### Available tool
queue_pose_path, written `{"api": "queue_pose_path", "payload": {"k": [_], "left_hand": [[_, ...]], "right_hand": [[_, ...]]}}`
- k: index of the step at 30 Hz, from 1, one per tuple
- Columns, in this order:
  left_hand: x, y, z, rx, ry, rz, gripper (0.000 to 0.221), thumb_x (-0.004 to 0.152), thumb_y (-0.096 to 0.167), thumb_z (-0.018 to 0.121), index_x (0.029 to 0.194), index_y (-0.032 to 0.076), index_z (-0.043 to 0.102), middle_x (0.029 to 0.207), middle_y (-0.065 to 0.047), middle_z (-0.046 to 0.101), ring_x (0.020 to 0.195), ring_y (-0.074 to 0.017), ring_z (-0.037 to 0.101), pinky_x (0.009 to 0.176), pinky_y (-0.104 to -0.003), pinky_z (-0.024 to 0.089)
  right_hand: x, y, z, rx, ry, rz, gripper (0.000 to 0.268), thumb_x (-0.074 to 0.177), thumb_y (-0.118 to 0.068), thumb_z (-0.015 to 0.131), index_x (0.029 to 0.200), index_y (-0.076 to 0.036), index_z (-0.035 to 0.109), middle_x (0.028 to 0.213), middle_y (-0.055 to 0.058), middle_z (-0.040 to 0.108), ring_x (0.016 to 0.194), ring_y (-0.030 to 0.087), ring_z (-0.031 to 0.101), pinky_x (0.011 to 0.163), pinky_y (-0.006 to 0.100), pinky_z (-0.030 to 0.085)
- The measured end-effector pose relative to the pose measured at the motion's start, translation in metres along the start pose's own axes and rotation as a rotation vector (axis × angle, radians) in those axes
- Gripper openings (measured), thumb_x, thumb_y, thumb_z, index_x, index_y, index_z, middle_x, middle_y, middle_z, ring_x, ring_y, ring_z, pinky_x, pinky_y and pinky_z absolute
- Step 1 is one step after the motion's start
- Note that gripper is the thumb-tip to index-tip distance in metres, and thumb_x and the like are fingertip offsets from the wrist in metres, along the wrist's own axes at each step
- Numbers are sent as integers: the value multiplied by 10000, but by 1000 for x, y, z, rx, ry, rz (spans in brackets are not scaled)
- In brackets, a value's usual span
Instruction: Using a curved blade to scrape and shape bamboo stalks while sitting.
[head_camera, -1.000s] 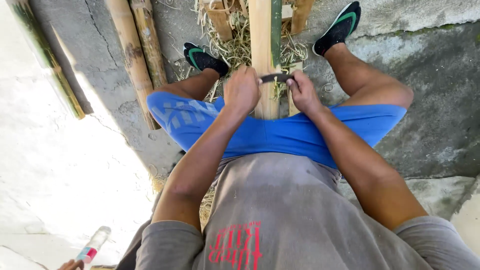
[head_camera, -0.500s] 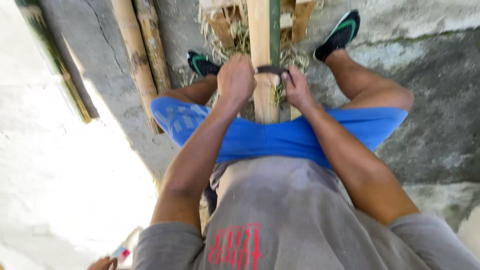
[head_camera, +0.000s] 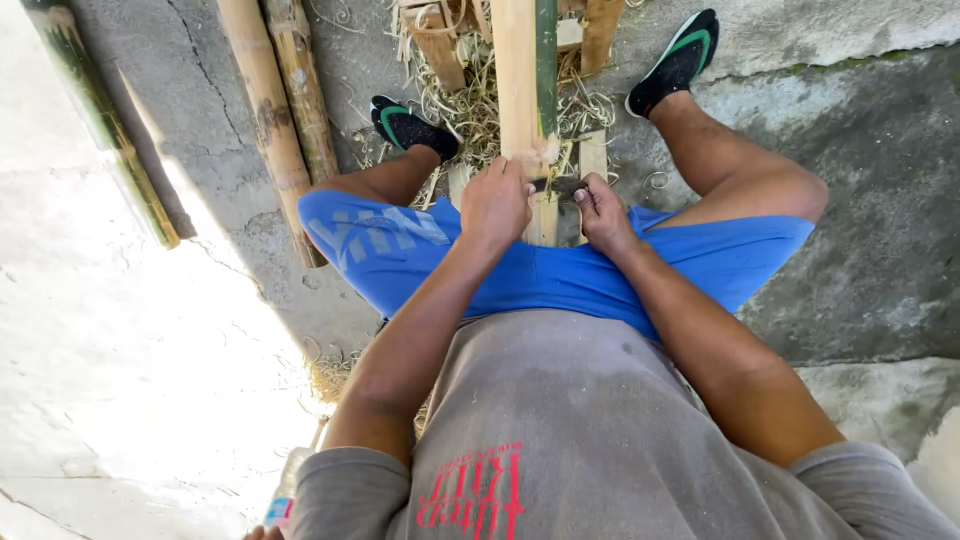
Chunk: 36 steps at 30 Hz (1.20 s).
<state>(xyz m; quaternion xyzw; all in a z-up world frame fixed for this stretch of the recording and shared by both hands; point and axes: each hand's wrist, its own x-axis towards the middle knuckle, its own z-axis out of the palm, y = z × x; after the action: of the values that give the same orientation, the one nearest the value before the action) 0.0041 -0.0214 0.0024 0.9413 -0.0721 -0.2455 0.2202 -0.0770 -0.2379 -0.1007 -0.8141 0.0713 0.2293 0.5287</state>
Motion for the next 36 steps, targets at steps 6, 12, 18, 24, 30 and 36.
{"api": "queue_pose_path", "payload": {"k": [6, 12, 18, 24, 30, 36], "left_hand": [[-38, -13, 3, -97, -243, -142, 189, 895, 220, 703, 919, 38, 660, 957, -197, 675, 912, -399, 674, 807, -505, 532], [12, -15, -19, -80, -48, -69, 146, 938, 206, 675, 895, 68, 653, 938, -168, 659, 884, -390, 658, 783, -522, 510], [4, -18, -10, -109, -60, -48, 191, 926, 221, 708, 857, 64, 623, 904, -132, 630, 866, -345, 642, 768, -504, 486], [11, -22, -14, -163, 19, -12, 220, 898, 232, 743, 855, 62, 611, 893, -132, 628, 854, -354, 633, 764, -491, 490], [-45, -24, 11, -218, -100, -59, 208, 948, 245, 683, 885, 64, 603, 930, -145, 645, 870, -379, 641, 769, -512, 495], [-65, -28, 2, -252, -199, -106, 179, 922, 223, 696, 880, 71, 612, 957, -143, 651, 891, -390, 651, 763, -521, 500]], "right_hand": [[-17, -9, -15, -15, -311, 24, 121, 1038, -170, 555, 998, -57, 573, 846, 153, 571, 770, 269, 564, 714, 437, 475], [21, -42, -19, -202, -57, -19, 184, 1084, -180, 566, 985, -28, 532, 902, 194, 561, 822, 367, 554, 756, 496, 438], [9, -20, -1, -204, 102, -162, 135, 1061, -136, 564, 1009, -23, 511, 929, 203, 541, 872, 398, 551, 785, 505, 432], [19, -45, -16, -220, 130, -199, 126, 1054, -102, 588, 992, -16, 520, 943, 222, 542, 899, 443, 538, 797, 519, 432], [-25, -30, -12, -250, -18, -163, 150, 1016, -117, 603, 950, -4, 532, 910, 227, 550, 879, 450, 546, 787, 530, 430], [-23, -50, -26, -160, -329, -108, 139, 977, -143, 629, 960, -11, 588, 907, 196, 592, 876, 410, 595, 769, 488, 473]]}}
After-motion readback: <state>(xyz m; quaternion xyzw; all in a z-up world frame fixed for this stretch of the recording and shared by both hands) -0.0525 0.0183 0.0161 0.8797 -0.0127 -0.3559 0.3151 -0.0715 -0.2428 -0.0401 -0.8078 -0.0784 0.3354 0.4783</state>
